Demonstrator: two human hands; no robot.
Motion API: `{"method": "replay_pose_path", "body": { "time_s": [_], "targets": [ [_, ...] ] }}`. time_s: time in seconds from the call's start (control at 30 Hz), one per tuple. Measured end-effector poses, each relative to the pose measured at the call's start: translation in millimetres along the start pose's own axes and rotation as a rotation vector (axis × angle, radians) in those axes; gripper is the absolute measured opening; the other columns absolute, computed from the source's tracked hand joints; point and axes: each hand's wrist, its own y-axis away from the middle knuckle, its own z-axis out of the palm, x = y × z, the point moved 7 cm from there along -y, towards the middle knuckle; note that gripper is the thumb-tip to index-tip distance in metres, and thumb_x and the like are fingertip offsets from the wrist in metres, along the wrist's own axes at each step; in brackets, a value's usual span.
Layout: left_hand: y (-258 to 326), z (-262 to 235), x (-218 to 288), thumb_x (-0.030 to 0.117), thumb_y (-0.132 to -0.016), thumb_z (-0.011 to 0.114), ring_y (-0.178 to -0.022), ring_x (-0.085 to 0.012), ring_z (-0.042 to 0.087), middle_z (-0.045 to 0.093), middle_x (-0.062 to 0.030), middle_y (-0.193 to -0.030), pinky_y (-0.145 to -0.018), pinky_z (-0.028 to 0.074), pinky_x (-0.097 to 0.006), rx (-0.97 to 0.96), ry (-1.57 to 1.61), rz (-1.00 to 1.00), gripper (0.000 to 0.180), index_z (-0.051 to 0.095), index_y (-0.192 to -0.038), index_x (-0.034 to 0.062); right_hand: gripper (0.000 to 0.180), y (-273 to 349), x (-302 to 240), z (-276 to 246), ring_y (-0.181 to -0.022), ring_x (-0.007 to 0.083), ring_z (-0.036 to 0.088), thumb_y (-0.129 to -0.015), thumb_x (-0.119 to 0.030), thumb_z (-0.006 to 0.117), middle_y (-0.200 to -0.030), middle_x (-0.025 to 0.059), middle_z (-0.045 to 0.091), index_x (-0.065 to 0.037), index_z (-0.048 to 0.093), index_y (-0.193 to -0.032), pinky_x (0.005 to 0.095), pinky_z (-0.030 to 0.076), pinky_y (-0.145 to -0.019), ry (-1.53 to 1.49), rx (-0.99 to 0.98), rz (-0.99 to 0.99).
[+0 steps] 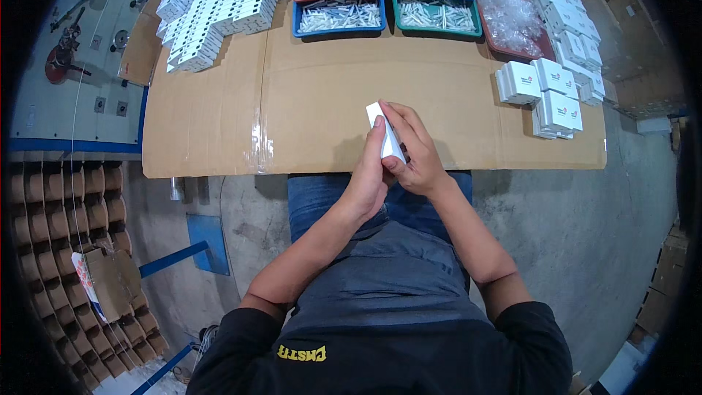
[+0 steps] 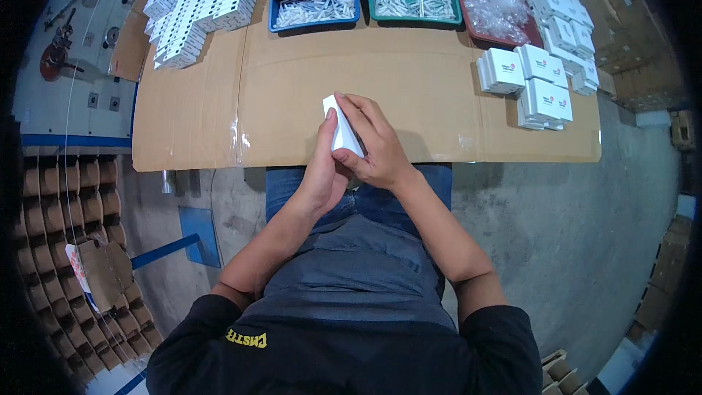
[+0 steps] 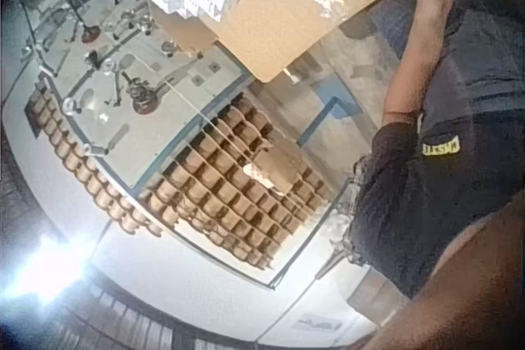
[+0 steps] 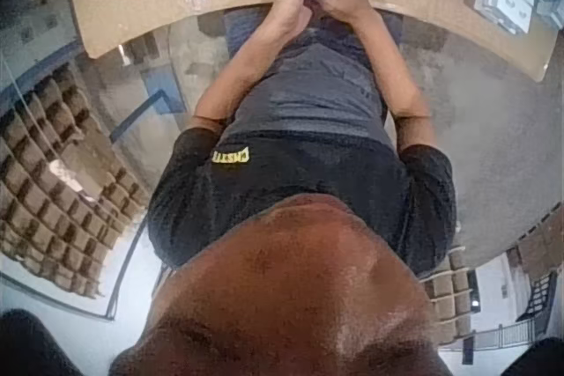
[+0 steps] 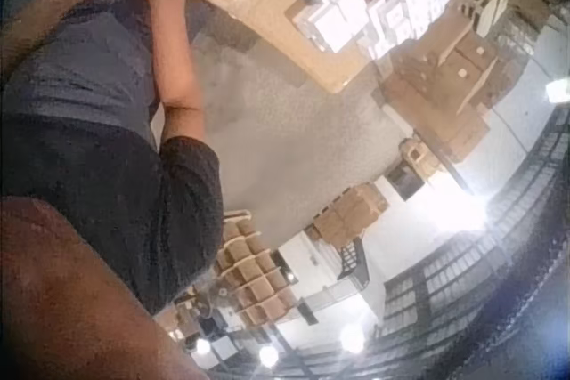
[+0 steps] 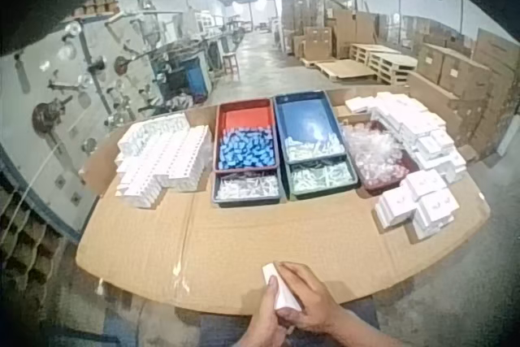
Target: Packing blue components and white strips into white cardboard boxes at a factory workstation.
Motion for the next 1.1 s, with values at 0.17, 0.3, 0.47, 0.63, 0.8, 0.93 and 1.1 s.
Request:
{"method": "replay_pose_path", "body": {
  "time_s": [0.17,0.3,0.47,0.63,0.8,0.93,1.1],
  "targets": [
    [-1.7,3.1,3.0,0.06,-0.105,0.046,-0.111,-0.0139,0.061,0.06,-0.0035,-0.12,-0.094,0.05,-0.032,0.018,0.069,0.11,0.057,0.051,-0.135,0.0121,0.083,-3.2,-3.8,4.1,-0.121,0.0427,0.058,-0.1,-0.061,0.05,-0.137,0.0287,0.055,0.01,0.05,-0.143,0.0445,0.048,-0.104,0.097,0.038,-0.122],
    [-4.6,1.8,-2.5,0.06,-0.105,0.047,-0.109,-0.0125,0.06,0.061,-0.0026,-0.118,-0.093,0.049,-0.029,0.021,0.083,0.117,0.056,0.052,-0.133,0.0114,0.08,-1.2,-4.7,4.3,-0.119,0.0446,0.059,-0.104,-0.059,0.044,-0.135,0.03,0.057,0.012,0.052,-0.141,0.0459,0.048,-0.103,0.103,0.07,-0.161],
    [-2.3,1.6,-1.6,0.06,-0.105,0.047,-0.106,-0.0116,0.06,0.061,-0.0005,-0.113,-0.093,0.048,-0.03,0.021,0.048,0.14,0.054,0.053,-0.13,0.012,0.08,1.7,-6.5,5.0,-0.12,0.0459,0.06,-0.105,-0.058,0.042,-0.135,0.0307,0.058,0.013,0.052,-0.14,0.0464,0.049,-0.103,0.092,0.103,-0.171],
    [-0.2,5.9,-0.7,0.061,-0.104,0.047,-0.106,-0.0119,0.059,0.06,-0.0011,-0.115,-0.094,0.048,-0.03,0.036,0.038,0.158,0.055,0.053,-0.13,0.0123,0.079,2.6,-8.2,3.8,-0.121,0.0465,0.06,-0.105,-0.057,0.042,-0.136,0.0308,0.058,0.013,0.052,-0.14,0.0468,0.049,-0.103,0.069,0.125,-0.183],
    [-1.4,1.6,-4.5,0.062,-0.103,0.048,-0.108,-0.0124,0.057,0.059,-0.0016,-0.116,-0.095,0.047,-0.031,0.045,0.027,0.145,0.057,0.053,-0.13,0.0122,0.078,4.7,-7.8,5.5,-0.121,0.0465,0.061,-0.107,-0.056,0.039,-0.136,0.0298,0.06,0.013,0.052,-0.14,0.0467,0.049,-0.104,0.064,0.146,-0.18],
    [-3.3,-0.6,-7.5,0.064,-0.103,0.048,-0.109,-0.0126,0.057,0.059,-0.0018,-0.116,-0.096,0.046,-0.031,0.075,0.044,0.154,0.06,0.052,-0.131,0.0117,0.078,6.1,-4.1,7.7,-0.121,0.0463,0.061,-0.107,-0.056,0.038,-0.135,0.0293,0.061,0.013,0.053,-0.139,0.0465,0.05,-0.104,0.052,0.135,-0.167],
    [-7.4,-8.8,-11.5,0.064,-0.103,0.046,-0.109,-0.0137,0.058,0.059,-0.0024,-0.118,-0.098,0.046,-0.032,0.097,0.062,0.159,0.061,0.051,-0.133,0.0112,0.081,2.3,-5.9,9.4,-0.121,0.0468,0.063,-0.109,-0.057,0.031,-0.132,0.0315,0.062,0.015,0.055,-0.136,0.0471,0.049,-0.104,0.013,0.139,-0.141]
  ]
}}
